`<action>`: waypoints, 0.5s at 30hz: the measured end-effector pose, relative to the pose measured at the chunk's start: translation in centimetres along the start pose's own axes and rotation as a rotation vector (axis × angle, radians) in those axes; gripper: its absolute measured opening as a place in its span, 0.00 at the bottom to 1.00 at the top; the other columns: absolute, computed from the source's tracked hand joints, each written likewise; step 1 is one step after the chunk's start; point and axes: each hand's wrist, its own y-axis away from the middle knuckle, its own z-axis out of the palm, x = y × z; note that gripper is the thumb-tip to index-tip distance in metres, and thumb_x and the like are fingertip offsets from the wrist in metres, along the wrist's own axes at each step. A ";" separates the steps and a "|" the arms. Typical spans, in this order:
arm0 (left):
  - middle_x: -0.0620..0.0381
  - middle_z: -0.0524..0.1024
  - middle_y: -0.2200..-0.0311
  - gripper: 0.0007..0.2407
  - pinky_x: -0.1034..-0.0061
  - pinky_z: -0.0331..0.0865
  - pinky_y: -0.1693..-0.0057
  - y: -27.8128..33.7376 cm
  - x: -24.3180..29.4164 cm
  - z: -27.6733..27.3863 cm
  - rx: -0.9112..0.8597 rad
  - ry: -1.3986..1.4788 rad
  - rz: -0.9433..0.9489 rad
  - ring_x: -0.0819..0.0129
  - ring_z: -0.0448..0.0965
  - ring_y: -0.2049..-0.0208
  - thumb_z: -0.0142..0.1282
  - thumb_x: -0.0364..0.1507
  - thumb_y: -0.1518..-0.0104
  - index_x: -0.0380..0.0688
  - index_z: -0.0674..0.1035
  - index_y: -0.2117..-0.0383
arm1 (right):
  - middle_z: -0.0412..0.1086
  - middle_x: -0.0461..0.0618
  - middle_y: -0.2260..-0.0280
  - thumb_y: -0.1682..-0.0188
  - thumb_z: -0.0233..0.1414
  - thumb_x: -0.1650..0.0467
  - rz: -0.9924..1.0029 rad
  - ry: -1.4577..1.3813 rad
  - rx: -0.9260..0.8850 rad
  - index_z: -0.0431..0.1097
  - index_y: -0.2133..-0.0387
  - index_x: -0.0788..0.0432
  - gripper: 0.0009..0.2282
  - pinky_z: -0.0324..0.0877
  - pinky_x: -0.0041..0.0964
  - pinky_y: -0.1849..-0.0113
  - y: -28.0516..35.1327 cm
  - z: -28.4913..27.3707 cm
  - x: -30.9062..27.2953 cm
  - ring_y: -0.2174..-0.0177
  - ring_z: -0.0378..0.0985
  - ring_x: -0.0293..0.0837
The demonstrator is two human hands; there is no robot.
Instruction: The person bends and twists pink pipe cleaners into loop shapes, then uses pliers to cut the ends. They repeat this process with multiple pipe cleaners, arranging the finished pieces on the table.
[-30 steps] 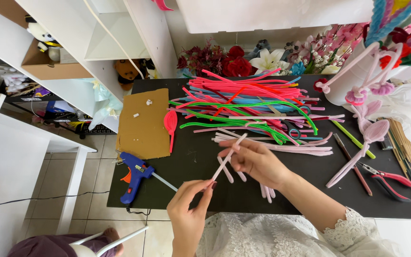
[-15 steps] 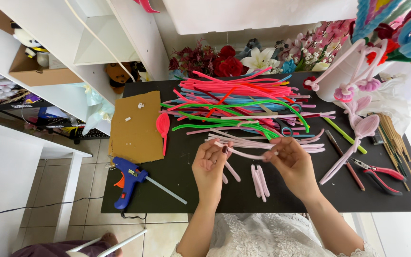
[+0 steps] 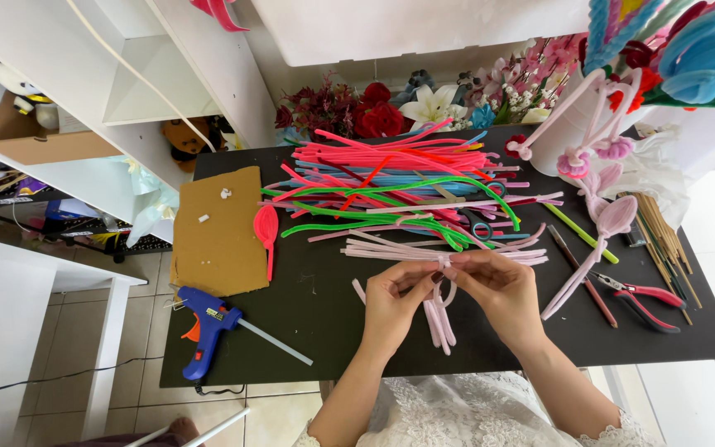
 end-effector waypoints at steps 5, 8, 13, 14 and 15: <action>0.52 0.79 0.72 0.06 0.82 0.76 0.63 0.0 -0.1 0.3 -0.011 0.013 0.009 0.77 0.78 0.71 0.59 0.22 0.53 0.38 0.80 0.69 | 0.72 0.57 0.79 0.67 0.58 0.82 0.048 -0.070 -0.061 0.74 0.71 0.69 0.09 0.73 0.31 0.71 -0.6 -0.1 0.8 0.78 0.74 0.39; 0.51 0.79 0.72 0.06 0.80 0.77 0.62 -0.1 -0.3 0.2 -0.013 0.034 0.007 0.76 0.78 0.70 0.59 0.22 0.52 0.37 0.80 0.69 | 0.70 0.57 0.79 0.65 0.56 0.82 0.063 -0.169 -0.102 0.73 0.72 0.70 0.07 0.72 0.32 0.70 -0.9 -0.4 1.8 0.77 0.73 0.40; 0.52 0.78 0.74 0.05 0.80 0.76 0.61 0.1 0.2 0.2 -0.024 0.051 -0.005 0.76 0.76 0.70 0.57 0.22 0.51 0.35 0.79 0.69 | 0.68 0.57 0.79 0.63 0.54 0.82 0.166 -0.334 -0.160 0.72 0.73 0.72 0.05 0.73 0.37 0.67 -0.9 -0.3 1.7 0.75 0.73 0.42; 0.51 0.78 0.74 0.05 0.80 0.76 0.62 0.0 0.0 0.0 -0.031 0.045 -0.004 0.75 0.77 0.70 0.57 0.21 0.51 0.35 0.79 0.69 | 0.67 0.56 0.79 0.62 0.53 0.82 0.173 -0.352 -0.166 0.72 0.73 0.73 0.04 0.73 0.37 0.67 -0.9 -0.3 1.7 0.75 0.73 0.42; 0.50 0.78 0.74 0.05 0.80 0.76 0.62 -0.1 -0.2 -0.1 -0.039 0.040 -0.001 0.74 0.77 0.70 0.57 0.21 0.51 0.35 0.79 0.70 | 0.67 0.55 0.79 0.62 0.53 0.82 0.177 -0.370 -0.172 0.71 0.73 0.73 0.04 0.73 0.37 0.66 -1.0 -0.3 1.8 0.75 0.72 0.41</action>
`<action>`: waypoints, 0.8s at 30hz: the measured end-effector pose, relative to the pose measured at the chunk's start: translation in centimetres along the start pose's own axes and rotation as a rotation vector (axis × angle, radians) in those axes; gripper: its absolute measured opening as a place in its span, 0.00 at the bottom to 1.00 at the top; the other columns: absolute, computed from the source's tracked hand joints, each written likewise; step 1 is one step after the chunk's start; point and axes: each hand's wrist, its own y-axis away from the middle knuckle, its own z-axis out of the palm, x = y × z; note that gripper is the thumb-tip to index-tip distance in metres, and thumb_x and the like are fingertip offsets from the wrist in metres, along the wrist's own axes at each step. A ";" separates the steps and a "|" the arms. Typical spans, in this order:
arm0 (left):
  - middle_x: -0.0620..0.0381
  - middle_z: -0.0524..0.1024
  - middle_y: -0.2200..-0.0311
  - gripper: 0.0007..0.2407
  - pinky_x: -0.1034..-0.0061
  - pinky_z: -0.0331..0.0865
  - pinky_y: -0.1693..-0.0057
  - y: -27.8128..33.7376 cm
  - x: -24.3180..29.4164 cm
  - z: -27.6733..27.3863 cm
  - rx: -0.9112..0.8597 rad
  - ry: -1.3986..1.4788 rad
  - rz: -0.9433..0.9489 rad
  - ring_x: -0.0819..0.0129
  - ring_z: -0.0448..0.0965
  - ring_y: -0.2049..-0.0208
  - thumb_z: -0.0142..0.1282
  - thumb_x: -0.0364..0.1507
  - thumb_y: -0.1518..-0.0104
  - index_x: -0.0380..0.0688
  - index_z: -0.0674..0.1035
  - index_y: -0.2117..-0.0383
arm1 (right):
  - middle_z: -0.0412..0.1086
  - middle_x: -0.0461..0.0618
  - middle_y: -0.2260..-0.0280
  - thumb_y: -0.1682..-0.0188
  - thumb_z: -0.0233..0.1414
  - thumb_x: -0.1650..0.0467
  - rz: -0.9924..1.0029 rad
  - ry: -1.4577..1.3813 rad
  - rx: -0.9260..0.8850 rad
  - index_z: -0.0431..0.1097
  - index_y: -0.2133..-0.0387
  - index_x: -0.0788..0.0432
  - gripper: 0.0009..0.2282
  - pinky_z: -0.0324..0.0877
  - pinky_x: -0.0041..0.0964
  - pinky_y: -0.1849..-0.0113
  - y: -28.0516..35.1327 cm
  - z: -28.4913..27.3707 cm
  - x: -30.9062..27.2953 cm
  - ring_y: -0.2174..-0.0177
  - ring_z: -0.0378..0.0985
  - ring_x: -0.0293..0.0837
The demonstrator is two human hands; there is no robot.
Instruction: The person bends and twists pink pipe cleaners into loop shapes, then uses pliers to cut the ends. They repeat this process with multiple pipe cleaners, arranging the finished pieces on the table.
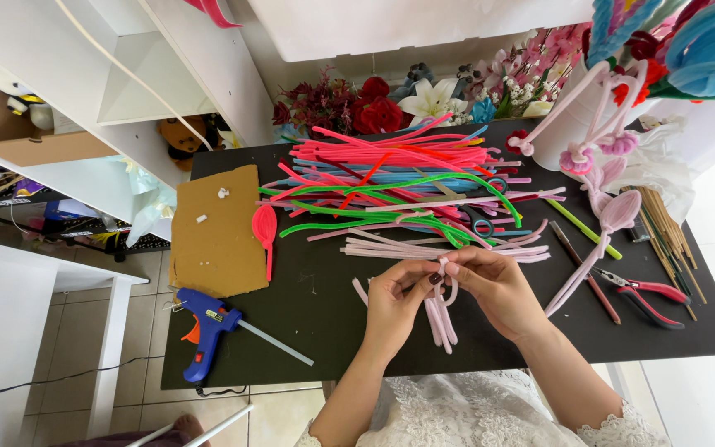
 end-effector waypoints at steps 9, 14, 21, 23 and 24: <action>0.51 0.78 0.73 0.07 0.84 0.75 0.64 -0.5 -1.7 -1.0 0.014 -0.036 0.001 0.76 0.77 0.71 0.60 0.22 0.53 0.37 0.75 0.70 | 0.63 0.52 0.80 0.63 0.55 0.81 0.023 0.043 -0.024 0.71 0.74 0.73 0.04 0.69 0.32 0.67 -0.1 0.2 -0.7 0.75 0.69 0.37; 0.51 0.78 0.72 0.07 0.84 0.75 0.63 -0.7 -2.2 -1.1 -0.013 -0.071 0.008 0.76 0.77 0.70 0.58 0.23 0.51 0.37 0.74 0.69 | 0.63 0.51 0.80 0.63 0.55 0.81 0.014 0.112 -0.062 0.71 0.77 0.71 0.02 0.67 0.30 0.67 -0.4 0.3 -1.1 0.74 0.67 0.37; 0.47 0.76 0.64 0.13 0.72 0.71 0.53 0.0 0.2 -1.1 -0.281 0.177 -0.184 0.67 0.76 0.61 0.45 0.32 0.41 0.33 0.74 0.58 | 0.60 0.52 0.81 0.62 0.53 0.81 0.037 0.051 -0.138 0.70 0.78 0.72 0.01 0.63 0.30 0.72 -0.2 0.7 -2.3 0.76 0.61 0.39; 0.47 0.77 0.65 0.12 0.72 0.72 0.54 0.2 0.4 -1.1 -0.281 0.209 -0.205 0.68 0.77 0.63 0.47 0.30 0.42 0.32 0.75 0.60 | 0.60 0.51 0.81 0.62 0.53 0.81 0.029 0.049 -0.148 0.70 0.77 0.72 0.01 0.62 0.30 0.71 0.0 1.1 -2.8 0.75 0.61 0.38; 0.48 0.77 0.67 0.10 0.73 0.73 0.55 0.2 0.5 -1.1 -0.284 0.242 -0.227 0.69 0.78 0.65 0.48 0.28 0.43 0.31 0.76 0.62 | 0.60 0.50 0.81 0.62 0.53 0.81 0.018 0.048 -0.156 0.70 0.77 0.72 0.02 0.61 0.29 0.70 0.0 1.3 -3.1 0.75 0.61 0.37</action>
